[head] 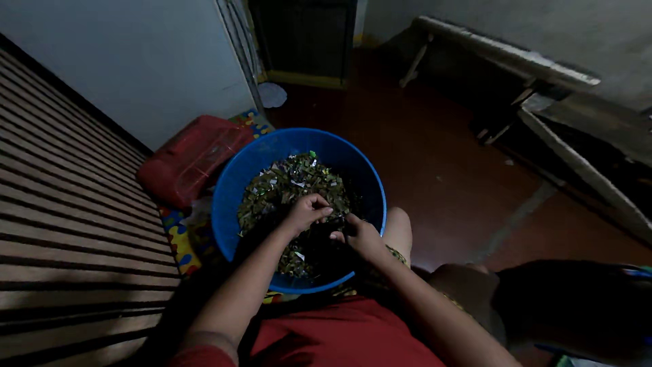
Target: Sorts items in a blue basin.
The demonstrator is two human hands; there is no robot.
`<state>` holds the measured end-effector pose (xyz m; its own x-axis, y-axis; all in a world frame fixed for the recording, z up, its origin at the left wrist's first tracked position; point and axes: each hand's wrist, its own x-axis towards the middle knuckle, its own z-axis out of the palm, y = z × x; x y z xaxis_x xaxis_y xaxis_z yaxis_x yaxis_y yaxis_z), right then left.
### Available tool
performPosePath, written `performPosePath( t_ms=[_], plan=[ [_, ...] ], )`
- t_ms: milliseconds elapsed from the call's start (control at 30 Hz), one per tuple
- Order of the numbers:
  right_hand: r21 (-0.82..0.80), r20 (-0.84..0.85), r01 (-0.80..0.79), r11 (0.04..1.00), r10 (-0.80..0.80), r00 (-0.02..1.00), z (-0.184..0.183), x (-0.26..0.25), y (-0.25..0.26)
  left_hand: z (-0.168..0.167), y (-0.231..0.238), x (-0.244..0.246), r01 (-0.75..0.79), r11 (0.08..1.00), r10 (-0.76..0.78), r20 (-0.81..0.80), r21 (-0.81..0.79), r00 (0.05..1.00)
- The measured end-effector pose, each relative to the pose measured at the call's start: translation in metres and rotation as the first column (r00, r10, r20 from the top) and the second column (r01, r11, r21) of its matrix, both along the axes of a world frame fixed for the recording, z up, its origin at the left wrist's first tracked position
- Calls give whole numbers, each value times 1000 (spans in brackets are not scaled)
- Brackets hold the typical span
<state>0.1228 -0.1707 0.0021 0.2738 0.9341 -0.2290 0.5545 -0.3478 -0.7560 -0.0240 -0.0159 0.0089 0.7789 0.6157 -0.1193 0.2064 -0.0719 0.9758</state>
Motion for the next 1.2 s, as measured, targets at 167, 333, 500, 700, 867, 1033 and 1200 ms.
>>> performPosePath(
  t_ms=[167,333,500,700,867,1033,1200],
  plan=[
    [35,8,-13,999,13,1000,-3,0,0,-2,3,-2,-2,1000,2,12,6,1000],
    [70,-11,-1,998,2,1000,-3,-1,0,-3,4,-2,-6,1000,6,26,5,1000],
    [68,-18,-7,998,8,1000,-2,0,0,-2,6,-4,5,999,-2,-46,54,999],
    [180,-21,51,982,-48,999,-7,-4,-2,0,4,-4,-21,999,22,-26,48,999],
    [-13,6,7,1000,-7,1000,-3,-1,3,-8,9,-3,-112,993,108,91,38,990],
    [-56,25,-66,996,67,997,-2,0,3,-9,5,-1,-58,998,55,135,18,989],
    [-9,9,-60,998,60,998,-7,2,2,-12,0,1,-28,999,25,103,25,994]
  ],
)
